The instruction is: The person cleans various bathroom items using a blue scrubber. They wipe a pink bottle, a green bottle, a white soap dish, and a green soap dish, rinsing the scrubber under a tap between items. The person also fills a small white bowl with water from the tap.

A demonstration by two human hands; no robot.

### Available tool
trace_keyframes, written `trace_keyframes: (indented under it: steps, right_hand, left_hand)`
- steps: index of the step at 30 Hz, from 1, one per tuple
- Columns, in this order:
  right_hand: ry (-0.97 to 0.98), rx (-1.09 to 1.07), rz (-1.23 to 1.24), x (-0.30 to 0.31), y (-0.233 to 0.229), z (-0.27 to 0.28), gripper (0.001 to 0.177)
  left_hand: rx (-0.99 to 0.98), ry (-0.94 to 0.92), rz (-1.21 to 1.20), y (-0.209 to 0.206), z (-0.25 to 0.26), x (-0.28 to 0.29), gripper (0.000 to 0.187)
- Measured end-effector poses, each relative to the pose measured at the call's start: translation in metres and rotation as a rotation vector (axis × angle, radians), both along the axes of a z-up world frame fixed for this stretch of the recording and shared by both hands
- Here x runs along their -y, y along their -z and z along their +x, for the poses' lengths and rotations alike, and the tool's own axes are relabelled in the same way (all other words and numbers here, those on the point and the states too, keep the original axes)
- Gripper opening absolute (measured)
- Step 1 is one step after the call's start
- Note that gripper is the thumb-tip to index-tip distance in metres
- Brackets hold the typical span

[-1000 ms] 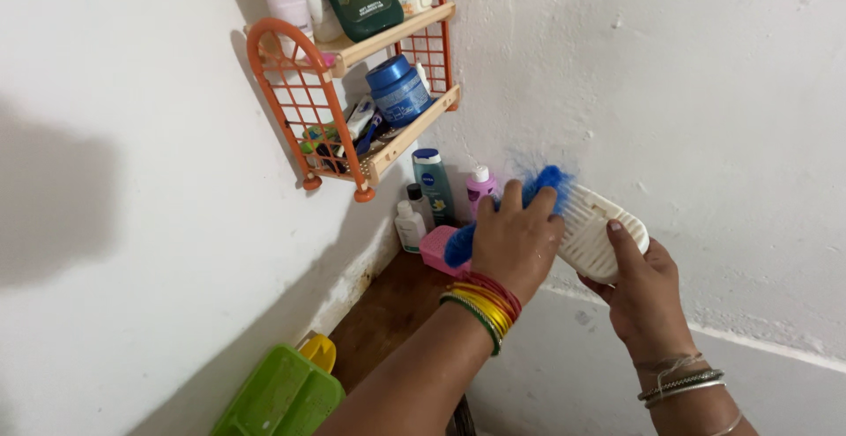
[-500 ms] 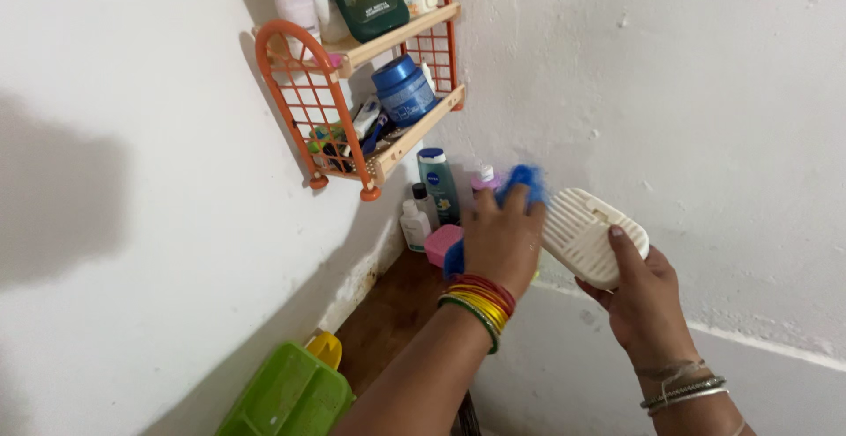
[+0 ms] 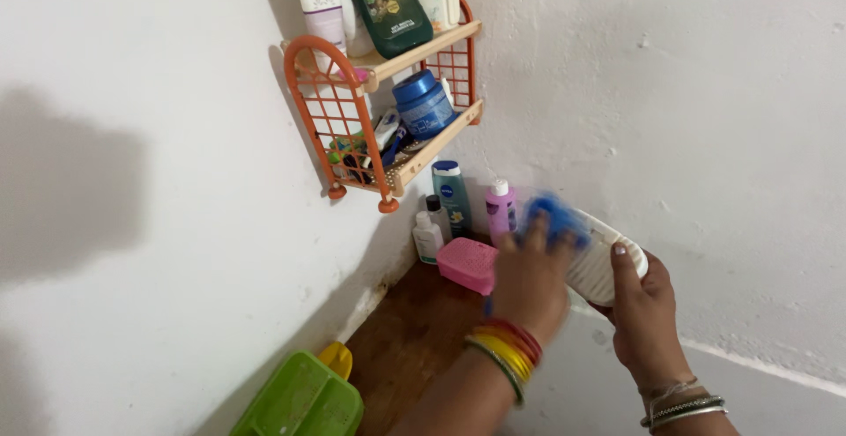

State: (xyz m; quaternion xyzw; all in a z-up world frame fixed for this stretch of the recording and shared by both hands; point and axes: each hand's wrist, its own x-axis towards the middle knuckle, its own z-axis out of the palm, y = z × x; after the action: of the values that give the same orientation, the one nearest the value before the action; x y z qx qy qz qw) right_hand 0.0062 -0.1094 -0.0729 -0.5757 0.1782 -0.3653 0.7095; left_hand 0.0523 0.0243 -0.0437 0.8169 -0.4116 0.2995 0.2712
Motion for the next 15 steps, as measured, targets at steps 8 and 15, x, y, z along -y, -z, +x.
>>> trace_keyframes:
  steps: [8, 15]
  right_hand:
    - [-0.041, -0.008, -0.057, -0.004, -0.002, -0.001, 0.047]
    - [0.101, 0.018, 0.12, -0.002, 0.007, 0.031, 0.051]
  left_hand:
    - [-0.097, -0.018, -0.079, 0.001, 0.027, -0.015, 0.042]
    - [-0.491, -0.2, 0.2, 0.038, -0.006, -0.033, 0.021]
